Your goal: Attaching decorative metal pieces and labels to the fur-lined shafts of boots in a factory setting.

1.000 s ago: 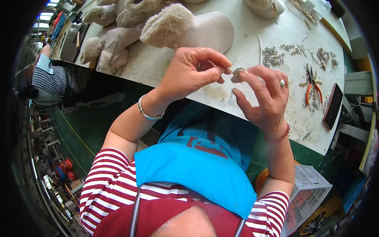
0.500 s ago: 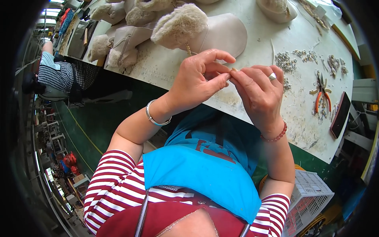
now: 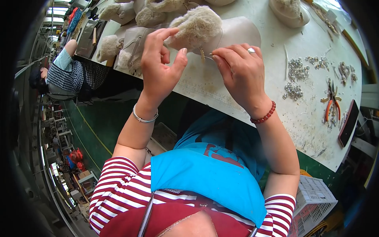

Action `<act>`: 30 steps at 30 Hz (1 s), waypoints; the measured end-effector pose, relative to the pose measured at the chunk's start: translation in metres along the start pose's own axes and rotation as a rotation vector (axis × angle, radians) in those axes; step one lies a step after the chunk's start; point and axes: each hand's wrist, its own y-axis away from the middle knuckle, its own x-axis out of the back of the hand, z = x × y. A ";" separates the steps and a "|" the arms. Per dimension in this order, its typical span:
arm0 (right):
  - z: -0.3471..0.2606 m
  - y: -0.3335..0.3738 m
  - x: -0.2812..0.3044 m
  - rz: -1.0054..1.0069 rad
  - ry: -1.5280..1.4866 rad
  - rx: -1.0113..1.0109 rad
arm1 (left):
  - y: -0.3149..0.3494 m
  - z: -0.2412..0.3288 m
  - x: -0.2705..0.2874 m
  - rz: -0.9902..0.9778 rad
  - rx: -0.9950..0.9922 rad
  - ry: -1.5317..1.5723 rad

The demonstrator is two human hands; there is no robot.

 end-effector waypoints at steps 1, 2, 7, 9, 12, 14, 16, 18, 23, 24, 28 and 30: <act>0.001 -0.003 -0.007 0.027 -0.003 0.000 | -0.002 -0.002 -0.001 -0.001 0.000 -0.003; 0.002 -0.005 -0.012 0.037 0.034 0.007 | -0.003 -0.002 -0.003 -0.115 0.174 0.101; -0.004 -0.011 -0.021 0.091 0.172 0.046 | -0.008 -0.021 -0.020 -0.154 0.303 0.401; -0.004 -0.011 -0.022 0.102 0.210 0.065 | -0.011 -0.017 -0.020 -0.154 0.362 0.523; -0.002 -0.011 -0.022 0.125 0.214 0.098 | -0.014 -0.006 -0.017 -0.159 0.427 0.650; -0.002 -0.011 -0.022 0.173 0.152 0.101 | -0.013 -0.004 -0.017 -0.164 0.436 0.656; -0.002 -0.011 -0.021 0.171 0.139 0.089 | -0.011 -0.005 -0.019 -0.149 0.444 0.683; -0.002 -0.011 -0.020 0.169 0.124 0.077 | -0.011 -0.003 -0.020 -0.134 0.464 0.714; -0.004 -0.009 -0.021 0.186 0.074 0.021 | -0.009 0.003 -0.020 -0.122 0.501 0.818; -0.005 -0.009 -0.020 0.187 0.075 0.022 | -0.009 0.004 -0.021 -0.147 0.474 0.785; -0.008 -0.009 -0.017 0.162 0.045 -0.030 | -0.007 0.006 -0.020 -0.186 0.407 0.689; -0.009 -0.008 -0.017 0.149 0.025 -0.037 | -0.002 0.001 -0.022 -0.191 0.348 0.599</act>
